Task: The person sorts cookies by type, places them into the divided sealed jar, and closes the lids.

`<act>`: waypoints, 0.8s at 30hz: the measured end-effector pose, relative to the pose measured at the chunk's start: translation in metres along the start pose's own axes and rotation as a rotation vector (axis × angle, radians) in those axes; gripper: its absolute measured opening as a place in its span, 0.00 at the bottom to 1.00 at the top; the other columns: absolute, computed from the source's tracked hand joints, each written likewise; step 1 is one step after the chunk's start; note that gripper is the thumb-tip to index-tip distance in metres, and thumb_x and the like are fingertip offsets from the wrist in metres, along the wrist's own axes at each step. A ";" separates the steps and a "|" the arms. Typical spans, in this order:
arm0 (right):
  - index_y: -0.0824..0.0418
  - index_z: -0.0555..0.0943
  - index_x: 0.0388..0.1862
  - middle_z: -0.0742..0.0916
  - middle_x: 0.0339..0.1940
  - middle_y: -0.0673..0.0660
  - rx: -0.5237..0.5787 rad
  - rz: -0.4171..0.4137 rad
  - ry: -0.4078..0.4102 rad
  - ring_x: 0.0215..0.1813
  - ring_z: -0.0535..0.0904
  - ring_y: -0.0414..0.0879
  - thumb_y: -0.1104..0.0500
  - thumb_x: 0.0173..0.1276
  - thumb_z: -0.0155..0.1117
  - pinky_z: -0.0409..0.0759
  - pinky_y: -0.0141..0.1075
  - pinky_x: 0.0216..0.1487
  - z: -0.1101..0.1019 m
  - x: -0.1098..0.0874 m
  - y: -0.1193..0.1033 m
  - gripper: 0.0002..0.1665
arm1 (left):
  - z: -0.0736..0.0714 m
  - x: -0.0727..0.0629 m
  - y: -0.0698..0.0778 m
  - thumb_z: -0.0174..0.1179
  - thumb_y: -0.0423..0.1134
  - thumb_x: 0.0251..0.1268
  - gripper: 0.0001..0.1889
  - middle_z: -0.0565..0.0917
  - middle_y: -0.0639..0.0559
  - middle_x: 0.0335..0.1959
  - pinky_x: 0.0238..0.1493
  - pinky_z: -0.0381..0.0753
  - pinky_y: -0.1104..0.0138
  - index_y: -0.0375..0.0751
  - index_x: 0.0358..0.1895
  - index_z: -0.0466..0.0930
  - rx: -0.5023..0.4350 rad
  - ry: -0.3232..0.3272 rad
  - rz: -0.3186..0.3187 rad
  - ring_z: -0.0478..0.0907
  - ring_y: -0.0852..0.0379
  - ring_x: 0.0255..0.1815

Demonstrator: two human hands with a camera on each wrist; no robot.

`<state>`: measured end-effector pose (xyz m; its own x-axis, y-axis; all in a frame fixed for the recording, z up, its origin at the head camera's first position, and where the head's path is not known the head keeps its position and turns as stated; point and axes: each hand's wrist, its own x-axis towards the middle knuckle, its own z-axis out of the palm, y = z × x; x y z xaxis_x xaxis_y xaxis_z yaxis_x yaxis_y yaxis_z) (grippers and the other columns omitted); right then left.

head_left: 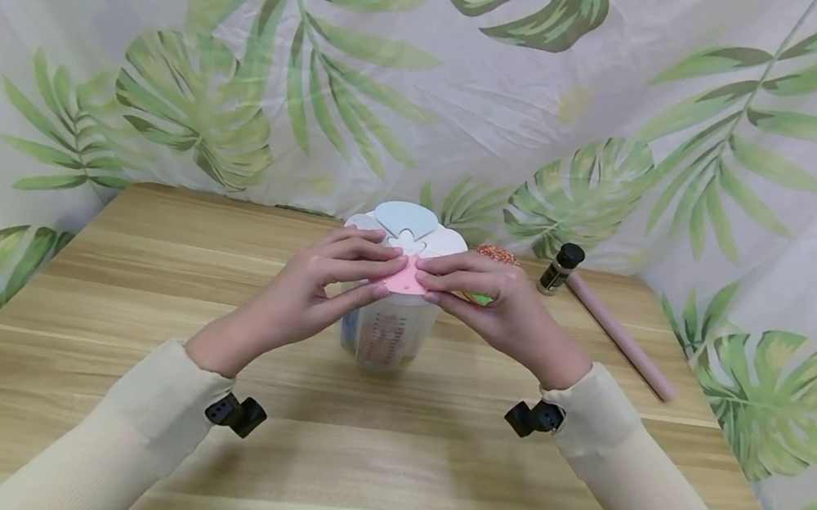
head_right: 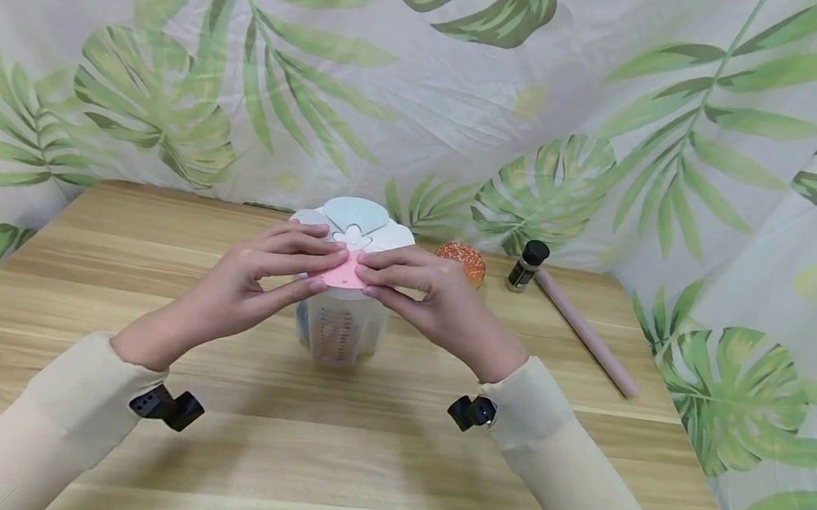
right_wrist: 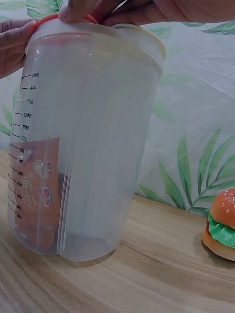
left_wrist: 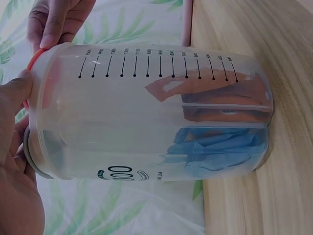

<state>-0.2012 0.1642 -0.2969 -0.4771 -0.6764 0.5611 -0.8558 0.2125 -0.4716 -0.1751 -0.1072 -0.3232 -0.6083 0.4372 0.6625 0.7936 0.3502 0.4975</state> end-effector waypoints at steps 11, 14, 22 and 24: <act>0.64 0.91 0.51 0.91 0.57 0.62 -0.011 -0.025 0.006 0.60 0.87 0.53 0.75 0.59 0.77 0.84 0.27 0.59 0.001 -0.002 0.000 0.20 | -0.001 -0.002 0.004 0.70 0.28 0.65 0.19 0.87 0.41 0.61 0.83 0.57 0.38 0.37 0.59 0.87 0.010 -0.009 -0.001 0.74 0.37 0.74; 0.64 0.91 0.51 0.91 0.57 0.62 -0.009 -0.025 0.009 0.61 0.87 0.53 0.75 0.59 0.76 0.84 0.27 0.60 0.001 -0.003 -0.001 0.20 | 0.000 -0.002 0.004 0.70 0.29 0.65 0.18 0.87 0.41 0.61 0.83 0.57 0.39 0.37 0.59 0.88 0.013 -0.007 -0.001 0.74 0.38 0.74; 0.65 0.91 0.51 0.91 0.56 0.62 -0.037 -0.049 0.030 0.60 0.87 0.54 0.75 0.59 0.76 0.82 0.26 0.62 0.002 -0.004 -0.002 0.20 | 0.001 -0.001 0.006 0.70 0.29 0.66 0.17 0.88 0.42 0.61 0.84 0.58 0.41 0.37 0.58 0.88 0.024 0.004 -0.009 0.75 0.39 0.74; 0.65 0.90 0.52 0.91 0.56 0.62 -0.051 -0.053 0.027 0.60 0.87 0.54 0.75 0.60 0.76 0.83 0.27 0.62 0.002 -0.004 -0.004 0.20 | 0.001 -0.001 0.007 0.70 0.30 0.67 0.17 0.88 0.42 0.61 0.84 0.58 0.43 0.37 0.58 0.88 0.027 0.002 -0.017 0.75 0.39 0.74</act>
<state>-0.1957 0.1652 -0.2989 -0.4356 -0.6682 0.6031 -0.8887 0.2128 -0.4061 -0.1694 -0.1042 -0.3212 -0.6219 0.4292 0.6551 0.7823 0.3796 0.4939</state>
